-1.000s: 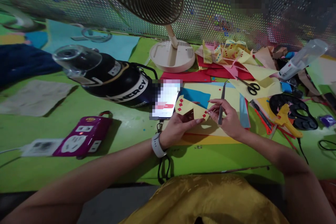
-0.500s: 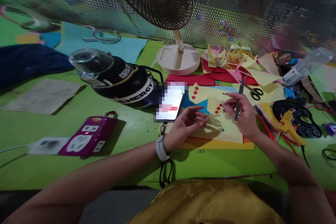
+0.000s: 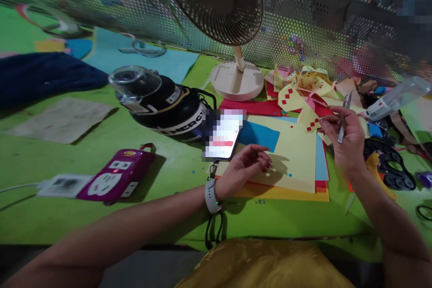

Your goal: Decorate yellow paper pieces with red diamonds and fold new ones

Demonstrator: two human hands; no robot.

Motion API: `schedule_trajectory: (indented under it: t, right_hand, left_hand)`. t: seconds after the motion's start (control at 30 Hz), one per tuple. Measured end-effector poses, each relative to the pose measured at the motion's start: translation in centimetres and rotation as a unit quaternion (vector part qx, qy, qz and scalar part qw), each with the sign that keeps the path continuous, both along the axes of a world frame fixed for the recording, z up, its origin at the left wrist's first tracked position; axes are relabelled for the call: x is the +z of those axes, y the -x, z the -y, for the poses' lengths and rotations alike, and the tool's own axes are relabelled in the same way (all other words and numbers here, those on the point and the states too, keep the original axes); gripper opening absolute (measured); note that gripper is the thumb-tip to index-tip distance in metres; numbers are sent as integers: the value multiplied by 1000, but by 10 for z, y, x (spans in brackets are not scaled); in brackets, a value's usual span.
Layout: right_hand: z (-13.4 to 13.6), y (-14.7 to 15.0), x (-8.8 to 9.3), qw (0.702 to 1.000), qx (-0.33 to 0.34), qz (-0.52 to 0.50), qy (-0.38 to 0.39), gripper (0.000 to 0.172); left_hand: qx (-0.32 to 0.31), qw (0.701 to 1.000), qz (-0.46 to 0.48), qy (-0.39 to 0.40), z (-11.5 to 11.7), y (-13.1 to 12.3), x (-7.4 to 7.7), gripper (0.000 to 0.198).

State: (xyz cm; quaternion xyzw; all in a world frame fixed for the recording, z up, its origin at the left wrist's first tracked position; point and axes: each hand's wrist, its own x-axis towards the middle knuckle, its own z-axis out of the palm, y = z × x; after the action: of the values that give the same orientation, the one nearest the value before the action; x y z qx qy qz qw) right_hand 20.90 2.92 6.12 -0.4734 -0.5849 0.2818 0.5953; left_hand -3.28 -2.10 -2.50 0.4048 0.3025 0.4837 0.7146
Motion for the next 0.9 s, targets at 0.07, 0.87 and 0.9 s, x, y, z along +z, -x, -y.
schedule_trajectory:
  t: [0.07, 0.87, 0.9]
  right_hand:
    - [-13, 0, -8, 999, 15, 29, 20, 34]
    - [-148, 78, -38, 967, 45, 237, -82, 22]
    - [-149, 80, -38, 967, 47, 236, -81, 21]
  left_hand:
    - [-3, 1000, 2, 7, 0, 0, 0, 26]
    - [-43, 998, 26, 34, 0, 2, 0, 29]
    - [-44, 998, 24, 33, 0, 2, 0, 30]
